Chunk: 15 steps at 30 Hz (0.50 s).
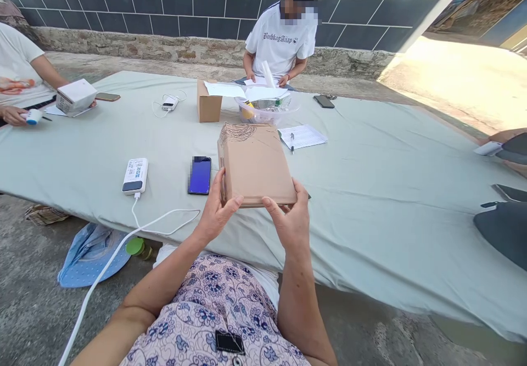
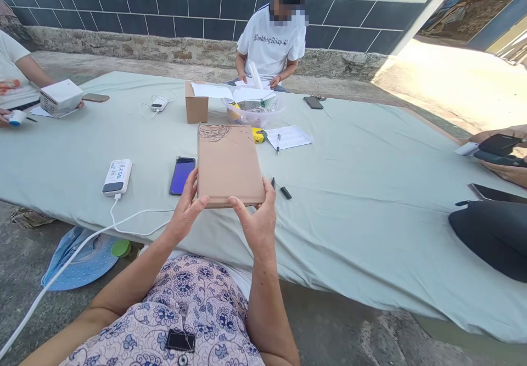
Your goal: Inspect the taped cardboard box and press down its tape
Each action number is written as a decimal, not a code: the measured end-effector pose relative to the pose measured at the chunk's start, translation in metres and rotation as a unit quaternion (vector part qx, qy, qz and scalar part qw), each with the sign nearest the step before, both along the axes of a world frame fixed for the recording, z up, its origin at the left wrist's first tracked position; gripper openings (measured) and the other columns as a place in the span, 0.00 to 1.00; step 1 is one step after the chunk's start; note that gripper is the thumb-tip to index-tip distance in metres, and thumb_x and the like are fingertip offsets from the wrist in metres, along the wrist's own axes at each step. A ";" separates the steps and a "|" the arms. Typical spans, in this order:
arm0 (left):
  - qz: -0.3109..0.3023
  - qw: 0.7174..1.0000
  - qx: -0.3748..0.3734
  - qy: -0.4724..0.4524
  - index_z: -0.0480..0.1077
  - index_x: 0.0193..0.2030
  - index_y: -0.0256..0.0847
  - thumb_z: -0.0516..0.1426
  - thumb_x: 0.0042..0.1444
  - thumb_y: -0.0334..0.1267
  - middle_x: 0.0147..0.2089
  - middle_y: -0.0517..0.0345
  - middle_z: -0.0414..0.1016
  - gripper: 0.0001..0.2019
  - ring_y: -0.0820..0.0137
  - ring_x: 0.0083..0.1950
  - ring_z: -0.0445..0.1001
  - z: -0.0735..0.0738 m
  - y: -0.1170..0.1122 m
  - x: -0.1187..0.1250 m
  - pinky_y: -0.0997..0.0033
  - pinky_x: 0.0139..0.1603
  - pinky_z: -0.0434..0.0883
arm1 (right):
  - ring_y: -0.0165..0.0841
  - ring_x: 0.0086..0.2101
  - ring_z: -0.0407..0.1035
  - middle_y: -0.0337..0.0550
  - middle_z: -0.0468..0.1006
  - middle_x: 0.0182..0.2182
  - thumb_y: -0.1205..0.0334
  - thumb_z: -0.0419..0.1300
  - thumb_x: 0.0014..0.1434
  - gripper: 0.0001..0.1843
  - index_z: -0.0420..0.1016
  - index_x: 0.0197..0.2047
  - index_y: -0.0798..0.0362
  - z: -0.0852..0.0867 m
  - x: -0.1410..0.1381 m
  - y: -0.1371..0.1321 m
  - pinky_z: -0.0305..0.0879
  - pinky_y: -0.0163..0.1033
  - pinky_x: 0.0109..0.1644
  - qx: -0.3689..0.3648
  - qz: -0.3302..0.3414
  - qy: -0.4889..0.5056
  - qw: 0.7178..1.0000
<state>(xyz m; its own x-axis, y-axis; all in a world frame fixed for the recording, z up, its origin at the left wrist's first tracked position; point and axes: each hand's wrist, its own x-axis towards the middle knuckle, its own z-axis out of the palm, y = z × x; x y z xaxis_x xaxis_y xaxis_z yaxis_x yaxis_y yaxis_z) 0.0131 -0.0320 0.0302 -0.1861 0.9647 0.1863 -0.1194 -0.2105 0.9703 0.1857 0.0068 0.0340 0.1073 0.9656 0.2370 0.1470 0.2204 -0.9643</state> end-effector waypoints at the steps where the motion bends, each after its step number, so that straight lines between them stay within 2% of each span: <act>1: 0.003 1.000 0.003 0.009 0.47 0.78 0.53 0.66 0.57 0.55 0.80 0.51 0.49 0.48 0.51 0.81 0.45 -0.001 -0.001 0.001 0.51 0.79 0.55 | 0.48 0.58 0.72 0.53 0.69 0.65 0.38 0.73 0.50 0.50 0.63 0.69 0.47 0.001 0.000 -0.001 0.73 0.52 0.61 0.004 0.004 -0.001 1.000; 5: 0.021 0.999 0.004 0.028 0.43 0.79 0.52 0.68 0.57 0.52 0.80 0.49 0.49 0.51 0.51 0.81 0.46 -0.001 -0.002 0.003 0.50 0.80 0.53 | 0.47 0.57 0.72 0.54 0.70 0.65 0.37 0.73 0.50 0.49 0.65 0.68 0.49 0.007 -0.003 -0.005 0.73 0.50 0.60 0.016 0.012 -0.011 1.000; 10: 0.036 0.998 0.016 0.048 0.45 0.79 0.52 0.64 0.62 0.52 0.82 0.54 0.44 0.45 0.55 0.82 0.43 0.003 -0.003 -0.001 0.54 0.82 0.47 | 0.45 0.59 0.72 0.52 0.72 0.64 0.37 0.67 0.58 0.41 0.67 0.68 0.49 0.012 -0.001 -0.006 0.73 0.49 0.61 0.033 0.040 -0.006 0.999; 15: 0.027 0.999 0.027 0.015 0.49 0.78 0.51 0.60 0.65 0.53 0.81 0.58 0.47 0.40 0.57 0.82 0.45 0.006 -0.004 -0.005 0.58 0.81 0.48 | 0.44 0.60 0.71 0.50 0.73 0.65 0.40 0.62 0.65 0.32 0.72 0.66 0.46 0.013 0.008 -0.004 0.70 0.48 0.62 0.070 0.074 0.021 0.995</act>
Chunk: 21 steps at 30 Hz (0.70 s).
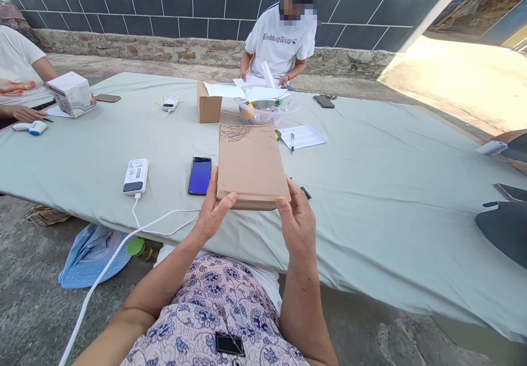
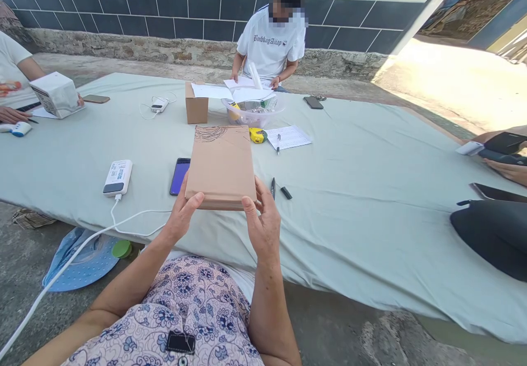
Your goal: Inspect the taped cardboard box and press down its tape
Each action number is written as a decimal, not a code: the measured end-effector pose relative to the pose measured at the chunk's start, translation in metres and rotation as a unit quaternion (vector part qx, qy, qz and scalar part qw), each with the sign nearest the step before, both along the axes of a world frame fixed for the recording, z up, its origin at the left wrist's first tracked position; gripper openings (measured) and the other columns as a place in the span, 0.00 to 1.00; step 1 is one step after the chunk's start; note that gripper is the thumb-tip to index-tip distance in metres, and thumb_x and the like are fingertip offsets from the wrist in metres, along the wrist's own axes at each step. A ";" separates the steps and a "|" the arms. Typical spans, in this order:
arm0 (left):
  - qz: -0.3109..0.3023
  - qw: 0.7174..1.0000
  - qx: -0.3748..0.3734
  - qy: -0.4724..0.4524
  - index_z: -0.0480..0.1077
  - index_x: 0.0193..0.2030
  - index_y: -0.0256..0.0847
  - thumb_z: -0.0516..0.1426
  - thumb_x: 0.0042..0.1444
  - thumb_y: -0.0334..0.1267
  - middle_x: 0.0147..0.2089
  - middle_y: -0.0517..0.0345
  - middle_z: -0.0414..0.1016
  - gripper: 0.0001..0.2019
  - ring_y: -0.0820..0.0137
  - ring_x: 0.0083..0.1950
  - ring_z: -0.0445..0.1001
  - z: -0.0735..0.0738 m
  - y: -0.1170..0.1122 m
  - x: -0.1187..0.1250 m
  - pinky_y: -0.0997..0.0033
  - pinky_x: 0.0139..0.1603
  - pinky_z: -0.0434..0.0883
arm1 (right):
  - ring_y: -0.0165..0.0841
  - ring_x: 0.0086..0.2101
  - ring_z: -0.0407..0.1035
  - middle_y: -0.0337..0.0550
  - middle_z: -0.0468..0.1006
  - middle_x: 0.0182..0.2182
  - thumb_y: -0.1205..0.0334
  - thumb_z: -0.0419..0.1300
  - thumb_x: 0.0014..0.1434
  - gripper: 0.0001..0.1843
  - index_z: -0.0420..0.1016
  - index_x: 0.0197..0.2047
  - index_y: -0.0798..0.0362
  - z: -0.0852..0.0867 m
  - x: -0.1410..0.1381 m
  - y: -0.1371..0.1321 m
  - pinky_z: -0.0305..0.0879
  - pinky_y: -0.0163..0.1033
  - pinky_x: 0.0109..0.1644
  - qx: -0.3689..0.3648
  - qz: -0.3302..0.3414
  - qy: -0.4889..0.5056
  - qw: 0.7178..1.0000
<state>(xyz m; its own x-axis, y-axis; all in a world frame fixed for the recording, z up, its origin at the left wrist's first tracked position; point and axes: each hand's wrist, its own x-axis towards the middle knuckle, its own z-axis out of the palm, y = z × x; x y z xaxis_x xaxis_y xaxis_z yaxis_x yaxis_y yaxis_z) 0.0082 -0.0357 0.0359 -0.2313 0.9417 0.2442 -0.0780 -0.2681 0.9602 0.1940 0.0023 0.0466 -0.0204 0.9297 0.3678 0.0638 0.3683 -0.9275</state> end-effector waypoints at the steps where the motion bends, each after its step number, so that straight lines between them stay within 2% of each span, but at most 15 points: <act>1: -0.002 1.000 0.006 -0.004 0.50 0.78 0.52 0.60 0.65 0.53 0.81 0.58 0.49 0.39 0.58 0.82 0.46 -0.001 0.000 0.000 0.59 0.81 0.49 | 0.44 0.59 0.72 0.50 0.73 0.65 0.40 0.62 0.65 0.31 0.73 0.66 0.46 -0.001 0.002 0.000 0.71 0.48 0.61 0.002 0.001 0.003 1.000; 4: -0.011 0.999 0.011 -0.037 0.54 0.77 0.54 0.60 0.64 0.52 0.78 0.59 0.57 0.37 0.59 0.81 0.49 -0.005 0.001 0.000 0.60 0.79 0.52 | 0.44 0.55 0.74 0.51 0.74 0.64 0.39 0.64 0.63 0.32 0.74 0.65 0.46 -0.005 0.008 0.003 0.73 0.47 0.56 0.015 -0.004 0.000 1.000; 7: -0.025 0.995 -0.023 -0.099 0.61 0.74 0.52 0.62 0.61 0.54 0.74 0.57 0.65 0.35 0.55 0.78 0.55 -0.006 0.003 0.001 0.58 0.76 0.58 | 0.42 0.51 0.75 0.51 0.77 0.60 0.40 0.66 0.62 0.32 0.75 0.63 0.45 -0.010 0.014 0.008 0.76 0.45 0.50 0.042 -0.005 -0.008 0.999; 11: -0.066 0.978 -0.086 -0.180 0.70 0.66 0.48 0.64 0.55 0.60 0.69 0.52 0.72 0.35 0.49 0.73 0.63 -0.001 0.004 0.001 0.55 0.64 0.71 | 0.39 0.48 0.74 0.48 0.78 0.55 0.42 0.67 0.62 0.26 0.79 0.59 0.42 -0.016 0.019 0.014 0.76 0.45 0.48 0.092 -0.008 -0.015 0.996; 13: -0.074 0.969 -0.109 -0.210 0.74 0.62 0.46 0.66 0.50 0.63 0.66 0.51 0.74 0.36 0.47 0.70 0.65 0.002 0.004 0.002 0.56 0.58 0.76 | 0.41 0.49 0.74 0.47 0.78 0.54 0.43 0.67 0.62 0.24 0.80 0.59 0.41 -0.017 0.021 0.015 0.76 0.46 0.50 0.113 -0.014 -0.025 0.993; 16: -0.070 0.954 -0.137 -0.257 0.75 0.59 0.46 0.68 0.46 0.63 0.63 0.51 0.76 0.36 0.49 0.66 0.69 0.004 0.006 0.002 0.59 0.51 0.78 | 0.44 0.56 0.71 0.47 0.77 0.55 0.45 0.66 0.64 0.22 0.80 0.59 0.40 -0.016 0.024 0.014 0.72 0.52 0.58 0.135 -0.012 -0.043 0.990; 19: -0.071 0.939 -0.145 -0.303 0.74 0.61 0.50 0.67 0.48 0.60 0.62 0.54 0.76 0.34 0.53 0.62 0.72 0.005 0.007 0.001 0.60 0.48 0.79 | 0.45 0.59 0.70 0.47 0.77 0.57 0.47 0.66 0.65 0.20 0.80 0.58 0.40 -0.015 0.025 0.013 0.66 0.57 0.65 0.151 -0.011 -0.057 0.987; 21: -0.079 0.932 -0.141 -0.325 0.72 0.62 0.52 0.67 0.51 0.58 0.61 0.56 0.76 0.32 0.55 0.59 0.73 0.007 0.007 -0.001 0.58 0.49 0.79 | 0.45 0.59 0.69 0.46 0.76 0.57 0.47 0.66 0.65 0.20 0.79 0.58 0.39 -0.014 0.025 0.013 0.64 0.59 0.67 0.157 -0.011 -0.062 0.986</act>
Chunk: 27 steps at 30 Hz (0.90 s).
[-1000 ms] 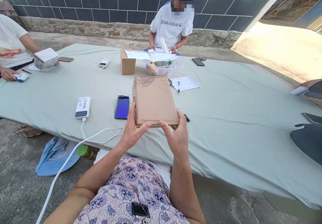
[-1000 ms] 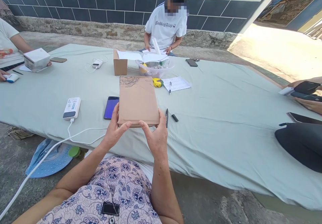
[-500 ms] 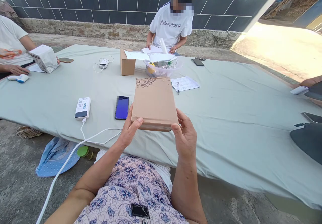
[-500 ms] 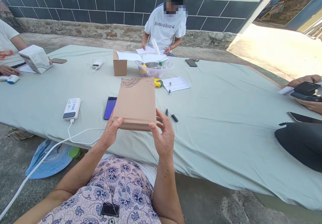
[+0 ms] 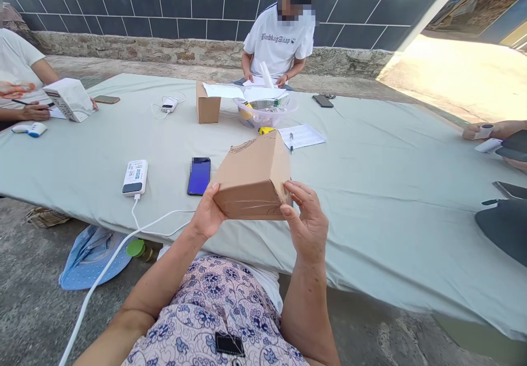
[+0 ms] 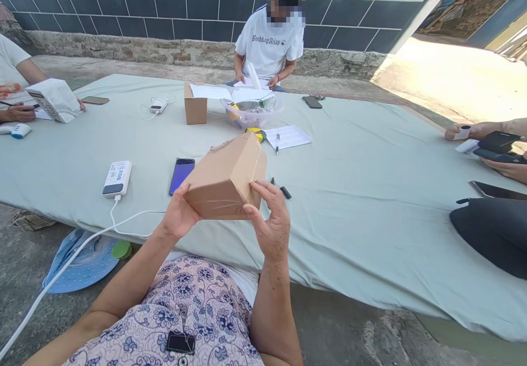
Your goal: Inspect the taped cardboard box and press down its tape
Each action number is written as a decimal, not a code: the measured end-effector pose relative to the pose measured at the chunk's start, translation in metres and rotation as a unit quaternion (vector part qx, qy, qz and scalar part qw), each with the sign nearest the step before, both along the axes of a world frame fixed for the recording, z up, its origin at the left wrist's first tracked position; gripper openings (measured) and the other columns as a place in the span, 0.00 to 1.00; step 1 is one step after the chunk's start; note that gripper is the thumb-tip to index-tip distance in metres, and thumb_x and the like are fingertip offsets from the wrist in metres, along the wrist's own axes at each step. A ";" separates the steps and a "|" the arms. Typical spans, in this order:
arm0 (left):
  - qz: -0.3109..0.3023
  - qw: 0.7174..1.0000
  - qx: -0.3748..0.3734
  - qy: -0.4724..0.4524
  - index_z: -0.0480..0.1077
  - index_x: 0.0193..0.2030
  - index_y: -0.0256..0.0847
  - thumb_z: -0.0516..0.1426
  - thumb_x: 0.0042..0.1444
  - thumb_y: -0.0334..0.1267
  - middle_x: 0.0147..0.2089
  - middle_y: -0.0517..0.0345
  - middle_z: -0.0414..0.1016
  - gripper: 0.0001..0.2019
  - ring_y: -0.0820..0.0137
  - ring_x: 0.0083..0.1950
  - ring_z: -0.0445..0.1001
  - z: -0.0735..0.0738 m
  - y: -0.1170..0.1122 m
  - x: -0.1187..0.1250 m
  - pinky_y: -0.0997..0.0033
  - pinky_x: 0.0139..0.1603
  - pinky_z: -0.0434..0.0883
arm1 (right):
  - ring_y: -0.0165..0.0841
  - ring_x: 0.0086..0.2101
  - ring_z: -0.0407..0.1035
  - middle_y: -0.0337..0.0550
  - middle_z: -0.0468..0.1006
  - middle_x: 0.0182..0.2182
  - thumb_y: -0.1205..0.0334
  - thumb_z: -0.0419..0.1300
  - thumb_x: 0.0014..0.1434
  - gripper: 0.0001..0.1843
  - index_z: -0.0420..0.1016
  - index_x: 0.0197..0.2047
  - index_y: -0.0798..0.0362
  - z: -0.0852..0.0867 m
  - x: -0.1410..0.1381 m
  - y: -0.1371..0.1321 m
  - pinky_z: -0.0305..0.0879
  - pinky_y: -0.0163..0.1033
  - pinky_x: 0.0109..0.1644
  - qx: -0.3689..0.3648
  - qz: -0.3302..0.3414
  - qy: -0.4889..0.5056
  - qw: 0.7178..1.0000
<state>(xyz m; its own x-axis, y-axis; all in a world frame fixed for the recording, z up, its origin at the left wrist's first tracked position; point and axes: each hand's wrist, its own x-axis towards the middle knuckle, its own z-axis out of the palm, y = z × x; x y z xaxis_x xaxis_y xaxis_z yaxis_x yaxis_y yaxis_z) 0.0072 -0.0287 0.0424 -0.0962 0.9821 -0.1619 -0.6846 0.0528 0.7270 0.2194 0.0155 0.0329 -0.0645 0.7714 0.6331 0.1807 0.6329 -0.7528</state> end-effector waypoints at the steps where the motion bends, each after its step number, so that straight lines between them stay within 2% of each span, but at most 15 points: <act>1: -0.001 1.000 0.000 -0.012 0.72 0.62 0.53 0.66 0.52 0.57 0.61 0.56 0.76 0.31 0.55 0.59 0.74 0.000 0.000 -0.001 0.56 0.50 0.79 | 0.45 0.60 0.69 0.46 0.76 0.58 0.48 0.66 0.65 0.20 0.80 0.58 0.39 0.000 0.000 0.000 0.64 0.59 0.67 0.004 0.001 -0.001 1.000; 4: -0.008 0.999 -0.012 -0.049 0.71 0.61 0.53 0.66 0.53 0.57 0.62 0.56 0.76 0.30 0.53 0.60 0.74 -0.001 0.002 -0.005 0.51 0.52 0.79 | 0.45 0.60 0.69 0.47 0.76 0.58 0.48 0.66 0.65 0.19 0.80 0.58 0.40 0.000 0.001 0.000 0.64 0.58 0.68 0.020 0.005 -0.001 1.000; 7: -0.039 0.995 -0.026 -0.087 0.71 0.60 0.52 0.64 0.54 0.59 0.62 0.54 0.75 0.29 0.50 0.63 0.73 -0.006 0.004 -0.009 0.46 0.55 0.78 | 0.45 0.60 0.69 0.48 0.75 0.59 0.47 0.65 0.66 0.19 0.81 0.57 0.41 0.000 0.001 0.000 0.63 0.57 0.68 0.041 0.011 -0.004 0.999; 10: -0.088 0.987 -0.034 -0.127 0.71 0.58 0.48 0.61 0.57 0.61 0.60 0.51 0.77 0.28 0.49 0.64 0.73 -0.016 0.008 -0.015 0.40 0.59 0.75 | 0.46 0.62 0.67 0.50 0.73 0.61 0.43 0.64 0.66 0.22 0.80 0.58 0.42 0.001 0.001 0.000 0.61 0.59 0.70 0.057 0.012 -0.006 0.998; 14: -0.174 0.969 -0.038 -0.169 0.71 0.56 0.43 0.59 0.58 0.62 0.57 0.46 0.79 0.29 0.46 0.63 0.75 -0.028 0.012 -0.023 0.34 0.61 0.72 | 0.50 0.66 0.62 0.53 0.69 0.65 0.37 0.65 0.62 0.29 0.78 0.60 0.44 0.001 0.003 0.001 0.57 0.63 0.71 0.071 -0.039 -0.012 0.997; 16: -0.207 0.960 -0.032 -0.185 0.72 0.57 0.42 0.58 0.59 0.62 0.57 0.45 0.80 0.29 0.47 0.62 0.76 -0.032 0.013 -0.027 0.36 0.61 0.72 | 0.53 0.69 0.57 0.54 0.65 0.68 0.35 0.65 0.60 0.33 0.76 0.62 0.44 0.000 0.006 0.002 0.55 0.66 0.71 0.064 -0.065 -0.005 0.996; 20: -0.247 0.946 -0.021 -0.208 0.73 0.57 0.40 0.58 0.60 0.59 0.56 0.45 0.81 0.27 0.52 0.58 0.78 -0.036 0.013 -0.030 0.48 0.58 0.74 | 0.54 0.74 0.49 0.54 0.57 0.73 0.33 0.68 0.55 0.41 0.70 0.66 0.44 -0.001 0.012 0.005 0.53 0.66 0.72 0.015 -0.080 0.072 0.994; 23: -0.272 0.937 -0.023 -0.216 0.74 0.57 0.39 0.59 0.60 0.57 0.53 0.45 0.82 0.27 0.53 0.54 0.80 -0.038 0.013 -0.032 0.52 0.56 0.74 | 0.52 0.70 0.58 0.56 0.64 0.69 0.36 0.70 0.54 0.43 0.68 0.66 0.48 0.000 0.014 0.007 0.59 0.62 0.70 -0.025 -0.103 0.170 0.980; 25: -0.283 0.933 -0.026 -0.220 0.74 0.58 0.38 0.59 0.60 0.56 0.52 0.46 0.82 0.27 0.54 0.53 0.80 -0.040 0.013 -0.033 0.53 0.56 0.73 | 0.48 0.62 0.68 0.54 0.73 0.60 0.36 0.71 0.53 0.42 0.70 0.63 0.51 0.001 0.014 0.009 0.63 0.58 0.67 -0.049 -0.118 0.238 0.963; 27: -0.292 0.930 -0.028 -0.221 0.74 0.57 0.38 0.60 0.60 0.57 0.53 0.45 0.82 0.28 0.54 0.52 0.81 -0.042 0.013 -0.034 0.53 0.56 0.73 | 0.42 0.54 0.74 0.48 0.78 0.51 0.37 0.71 0.53 0.38 0.73 0.59 0.52 0.002 0.015 0.012 0.68 0.53 0.62 -0.068 -0.127 0.294 0.945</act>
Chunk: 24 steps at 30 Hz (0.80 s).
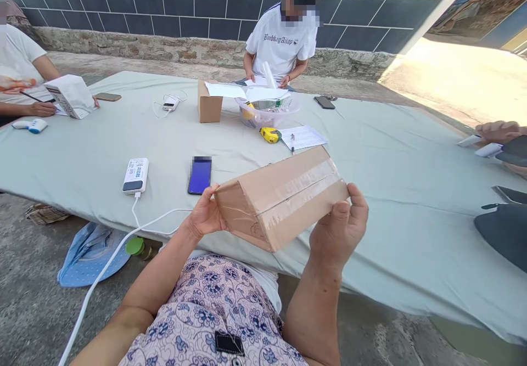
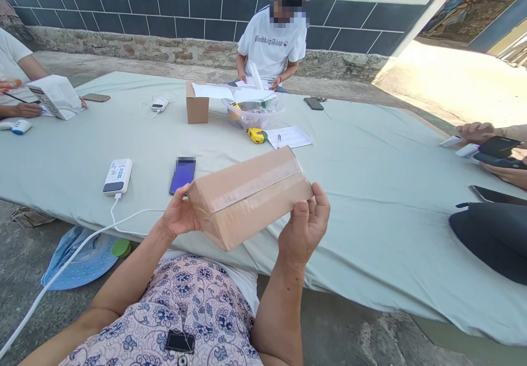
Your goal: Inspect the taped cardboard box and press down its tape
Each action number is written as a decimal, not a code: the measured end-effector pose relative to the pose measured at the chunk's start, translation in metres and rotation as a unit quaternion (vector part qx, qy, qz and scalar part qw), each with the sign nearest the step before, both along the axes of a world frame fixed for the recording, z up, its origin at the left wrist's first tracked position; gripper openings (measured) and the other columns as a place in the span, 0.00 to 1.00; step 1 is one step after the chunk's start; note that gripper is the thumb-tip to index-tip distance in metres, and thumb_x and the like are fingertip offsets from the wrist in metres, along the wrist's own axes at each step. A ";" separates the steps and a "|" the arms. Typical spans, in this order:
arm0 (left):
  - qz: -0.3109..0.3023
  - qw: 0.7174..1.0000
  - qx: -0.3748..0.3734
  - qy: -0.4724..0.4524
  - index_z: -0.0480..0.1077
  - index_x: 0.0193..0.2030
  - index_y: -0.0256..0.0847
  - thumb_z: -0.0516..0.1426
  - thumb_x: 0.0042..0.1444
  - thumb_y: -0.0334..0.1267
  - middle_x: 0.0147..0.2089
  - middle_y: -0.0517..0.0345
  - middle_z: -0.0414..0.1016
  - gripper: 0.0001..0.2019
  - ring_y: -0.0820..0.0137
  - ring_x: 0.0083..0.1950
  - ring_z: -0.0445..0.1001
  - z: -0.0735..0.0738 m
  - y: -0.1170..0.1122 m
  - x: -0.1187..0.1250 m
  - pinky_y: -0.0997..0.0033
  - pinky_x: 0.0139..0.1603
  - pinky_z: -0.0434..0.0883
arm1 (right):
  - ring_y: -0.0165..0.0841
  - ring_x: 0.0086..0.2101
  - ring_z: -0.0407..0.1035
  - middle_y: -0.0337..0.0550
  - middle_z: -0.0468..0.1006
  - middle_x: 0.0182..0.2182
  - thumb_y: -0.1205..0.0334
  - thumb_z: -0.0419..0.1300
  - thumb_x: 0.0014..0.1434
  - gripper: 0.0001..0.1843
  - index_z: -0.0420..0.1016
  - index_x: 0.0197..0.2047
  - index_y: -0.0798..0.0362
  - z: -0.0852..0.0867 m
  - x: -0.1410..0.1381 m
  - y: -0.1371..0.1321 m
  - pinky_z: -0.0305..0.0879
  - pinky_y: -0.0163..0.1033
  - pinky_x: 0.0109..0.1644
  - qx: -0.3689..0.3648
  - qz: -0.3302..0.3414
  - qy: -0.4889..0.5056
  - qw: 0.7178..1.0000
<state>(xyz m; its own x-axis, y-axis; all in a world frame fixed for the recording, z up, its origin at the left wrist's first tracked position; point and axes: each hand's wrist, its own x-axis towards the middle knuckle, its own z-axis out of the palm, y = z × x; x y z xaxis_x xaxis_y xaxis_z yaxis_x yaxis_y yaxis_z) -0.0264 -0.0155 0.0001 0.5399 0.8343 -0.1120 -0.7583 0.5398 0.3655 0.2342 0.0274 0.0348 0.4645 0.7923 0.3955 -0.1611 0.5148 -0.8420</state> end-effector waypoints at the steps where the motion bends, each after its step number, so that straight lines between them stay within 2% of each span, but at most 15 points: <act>1: -0.005 1.000 0.000 0.001 0.74 0.57 0.38 0.60 0.59 0.57 0.52 0.45 0.82 0.28 0.54 0.51 0.81 -0.001 0.000 0.000 0.53 0.55 0.73 | 0.40 0.50 0.75 0.46 0.79 0.47 0.37 0.71 0.53 0.35 0.74 0.55 0.53 0.000 0.001 0.002 0.70 0.51 0.59 -0.003 -0.003 0.024 1.000; 4: -0.013 1.000 -0.006 0.012 0.75 0.55 0.38 0.61 0.58 0.59 0.51 0.46 0.83 0.28 0.55 0.49 0.82 -0.002 0.000 0.001 0.54 0.52 0.75 | 0.37 0.44 0.75 0.41 0.79 0.39 0.38 0.70 0.55 0.26 0.77 0.44 0.53 -0.003 0.005 0.007 0.72 0.46 0.54 0.002 -0.005 0.073 0.997; 6: -0.006 1.000 -0.011 0.024 0.75 0.54 0.40 0.62 0.58 0.59 0.50 0.47 0.83 0.27 0.56 0.49 0.82 -0.002 0.000 0.002 0.55 0.51 0.75 | 0.36 0.42 0.75 0.39 0.78 0.37 0.39 0.70 0.55 0.24 0.76 0.39 0.52 -0.006 0.008 0.010 0.73 0.46 0.52 0.001 0.000 0.094 0.996; 12: 0.024 0.997 0.004 0.079 0.76 0.53 0.43 0.64 0.55 0.59 0.50 0.50 0.84 0.26 0.55 0.50 0.81 -0.001 -0.001 0.006 0.57 0.50 0.76 | 0.38 0.44 0.76 0.39 0.77 0.39 0.39 0.68 0.56 0.23 0.72 0.38 0.50 -0.018 0.017 0.018 0.74 0.49 0.52 -0.021 0.025 0.084 0.996; 15: 0.059 0.990 0.016 0.124 0.76 0.54 0.45 0.66 0.53 0.59 0.51 0.52 0.83 0.27 0.55 0.51 0.80 0.007 -0.003 0.011 0.55 0.51 0.75 | 0.39 0.46 0.76 0.41 0.78 0.42 0.39 0.67 0.56 0.25 0.74 0.43 0.51 -0.020 0.016 0.018 0.74 0.51 0.55 -0.064 -0.008 0.056 0.996; 19: 0.142 0.968 0.034 0.205 0.74 0.60 0.50 0.66 0.53 0.59 0.58 0.53 0.79 0.30 0.53 0.57 0.76 0.021 -0.007 0.022 0.56 0.50 0.77 | 0.45 0.60 0.71 0.51 0.77 0.57 0.44 0.70 0.54 0.33 0.73 0.58 0.52 -0.015 0.008 0.010 0.67 0.58 0.65 -0.124 -0.034 -0.065 0.990; 21: 0.169 0.953 0.038 0.247 0.72 0.62 0.51 0.66 0.52 0.61 0.63 0.53 0.76 0.33 0.51 0.62 0.72 0.025 -0.009 0.026 0.57 0.49 0.78 | 0.48 0.64 0.68 0.54 0.74 0.61 0.43 0.68 0.58 0.32 0.73 0.60 0.52 -0.011 0.003 0.003 0.63 0.60 0.68 -0.115 -0.026 -0.134 0.984; 24: 0.191 0.936 0.040 0.292 0.72 0.62 0.51 0.66 0.51 0.63 0.67 0.54 0.72 0.34 0.49 0.69 0.66 0.028 -0.010 0.030 0.59 0.48 0.78 | 0.49 0.66 0.66 0.55 0.73 0.64 0.39 0.59 0.66 0.31 0.72 0.64 0.51 -0.005 -0.005 -0.008 0.61 0.62 0.70 -0.045 0.023 -0.208 0.977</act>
